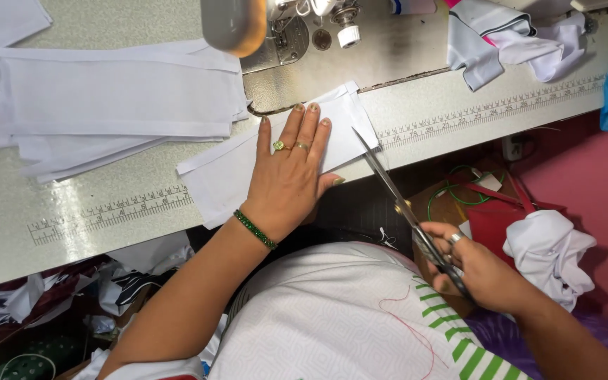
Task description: Trimming excess material from small white fabric pieces using scissors at a sewing workstation.
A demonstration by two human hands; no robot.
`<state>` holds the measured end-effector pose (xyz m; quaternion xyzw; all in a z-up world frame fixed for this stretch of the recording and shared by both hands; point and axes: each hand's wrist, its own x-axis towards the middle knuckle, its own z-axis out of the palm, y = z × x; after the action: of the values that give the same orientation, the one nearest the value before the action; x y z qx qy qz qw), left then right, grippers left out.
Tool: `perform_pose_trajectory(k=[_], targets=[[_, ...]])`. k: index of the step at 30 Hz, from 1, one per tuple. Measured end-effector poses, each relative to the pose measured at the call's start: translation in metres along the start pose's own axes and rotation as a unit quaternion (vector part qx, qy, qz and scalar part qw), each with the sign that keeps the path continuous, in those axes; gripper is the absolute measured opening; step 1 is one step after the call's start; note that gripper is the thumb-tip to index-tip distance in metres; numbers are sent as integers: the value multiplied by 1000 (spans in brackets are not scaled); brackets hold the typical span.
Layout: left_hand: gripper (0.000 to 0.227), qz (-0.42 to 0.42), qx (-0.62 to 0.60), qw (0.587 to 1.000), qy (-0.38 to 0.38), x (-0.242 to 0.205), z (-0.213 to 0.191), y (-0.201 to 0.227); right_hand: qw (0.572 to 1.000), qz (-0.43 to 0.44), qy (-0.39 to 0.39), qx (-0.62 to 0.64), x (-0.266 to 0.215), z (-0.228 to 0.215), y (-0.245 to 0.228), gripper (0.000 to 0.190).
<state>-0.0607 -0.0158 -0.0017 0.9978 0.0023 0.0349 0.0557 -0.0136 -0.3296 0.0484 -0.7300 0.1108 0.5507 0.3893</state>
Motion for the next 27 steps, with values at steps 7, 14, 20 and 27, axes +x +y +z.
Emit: perform_pose_trajectory(k=[7,14,20,27], targets=[[94,3,-12,1000,-25,-4,3,-2,943,-146,19,-298,8,32,-31,90],[102,3,-11,1000,-22,-5,3,-2,942,-80,14,-326,4,44,-46,99],[102,11,-12,1000,-12,-5,1,-3,939,-109,34,-326,4,48,-39,98],[102,13,-25,999,-22,-6,1,-3,961,-97,84,-246,1,53,-27,75]])
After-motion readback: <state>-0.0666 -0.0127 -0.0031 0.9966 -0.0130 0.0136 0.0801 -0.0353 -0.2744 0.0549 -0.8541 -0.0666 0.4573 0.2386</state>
